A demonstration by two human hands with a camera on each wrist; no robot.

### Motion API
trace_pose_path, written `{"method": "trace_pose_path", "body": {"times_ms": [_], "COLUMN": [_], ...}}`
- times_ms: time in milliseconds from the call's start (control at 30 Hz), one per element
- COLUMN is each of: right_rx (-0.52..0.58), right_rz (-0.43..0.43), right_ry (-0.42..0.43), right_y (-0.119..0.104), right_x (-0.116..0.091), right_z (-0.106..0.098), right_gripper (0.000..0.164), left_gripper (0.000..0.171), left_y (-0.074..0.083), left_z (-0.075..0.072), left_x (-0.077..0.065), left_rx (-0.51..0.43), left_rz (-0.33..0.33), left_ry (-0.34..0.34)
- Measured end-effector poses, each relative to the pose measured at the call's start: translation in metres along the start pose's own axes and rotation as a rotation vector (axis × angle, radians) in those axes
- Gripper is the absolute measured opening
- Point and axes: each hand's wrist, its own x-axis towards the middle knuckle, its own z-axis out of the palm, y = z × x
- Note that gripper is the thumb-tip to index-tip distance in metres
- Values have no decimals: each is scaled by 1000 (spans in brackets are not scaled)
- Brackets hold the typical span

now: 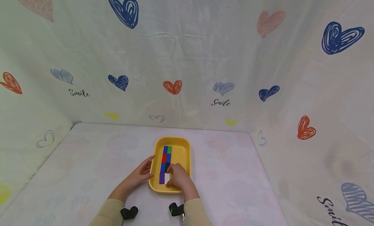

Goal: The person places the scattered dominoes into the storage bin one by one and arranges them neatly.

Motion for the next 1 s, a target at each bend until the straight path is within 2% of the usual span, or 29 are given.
{"method": "trace_pose_path", "body": {"times_ms": [633,1000], "right_rx": [13,3], "right_rz": [0,-6], "right_ry": [-1,-1], "right_y": [0,1], "right_x": [0,1], "right_z": [1,2], "right_gripper": [35,36], "left_gripper": [81,82], "left_y": [3,3], "left_z": [0,0], "left_x": [-1,-1], "left_rx": [37,16], "left_rz": [10,8], "left_ry": [1,12]}}
